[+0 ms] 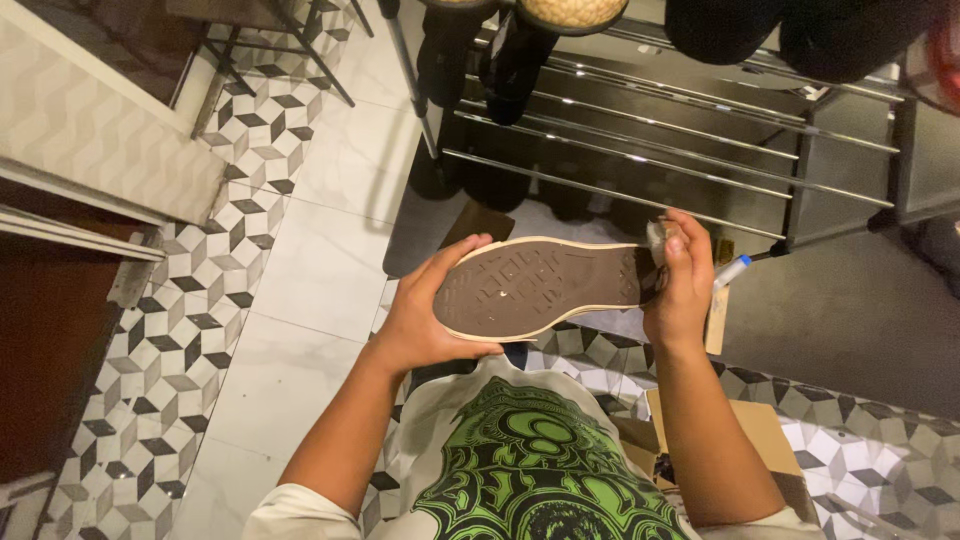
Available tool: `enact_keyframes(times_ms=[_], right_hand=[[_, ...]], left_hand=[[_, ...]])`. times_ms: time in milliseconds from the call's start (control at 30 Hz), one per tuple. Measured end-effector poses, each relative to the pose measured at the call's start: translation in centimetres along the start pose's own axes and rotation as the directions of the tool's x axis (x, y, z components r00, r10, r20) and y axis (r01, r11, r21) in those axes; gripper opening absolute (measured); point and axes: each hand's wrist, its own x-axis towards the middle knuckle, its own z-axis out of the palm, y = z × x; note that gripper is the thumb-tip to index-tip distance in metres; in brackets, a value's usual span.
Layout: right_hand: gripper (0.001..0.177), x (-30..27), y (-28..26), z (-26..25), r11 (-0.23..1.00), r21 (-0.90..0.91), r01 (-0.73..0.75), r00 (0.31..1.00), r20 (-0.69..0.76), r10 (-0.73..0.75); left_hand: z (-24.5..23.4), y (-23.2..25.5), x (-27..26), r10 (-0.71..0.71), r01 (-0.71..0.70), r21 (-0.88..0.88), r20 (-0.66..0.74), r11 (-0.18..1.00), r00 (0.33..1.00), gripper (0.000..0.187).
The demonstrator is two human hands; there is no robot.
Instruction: The person scrubs a white high-top sneaker with a wooden-handled brush, focusing on the upper canvas, laces, and rubber sole. The person rotates the shoe to clean different sides and the bottom tread.
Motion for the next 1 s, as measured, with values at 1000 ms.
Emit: enact_keyframes(times_ms=[1000], right_hand=[[0.062,-5.6,-5.3,13.0,0.379,-0.659,0.65,0.758,0.525,-0.388]], left_hand=[[2.7,-2.0,-2.4,0.059,-0.062,-0.091,-0.03,0.994,0.998,0.137]])
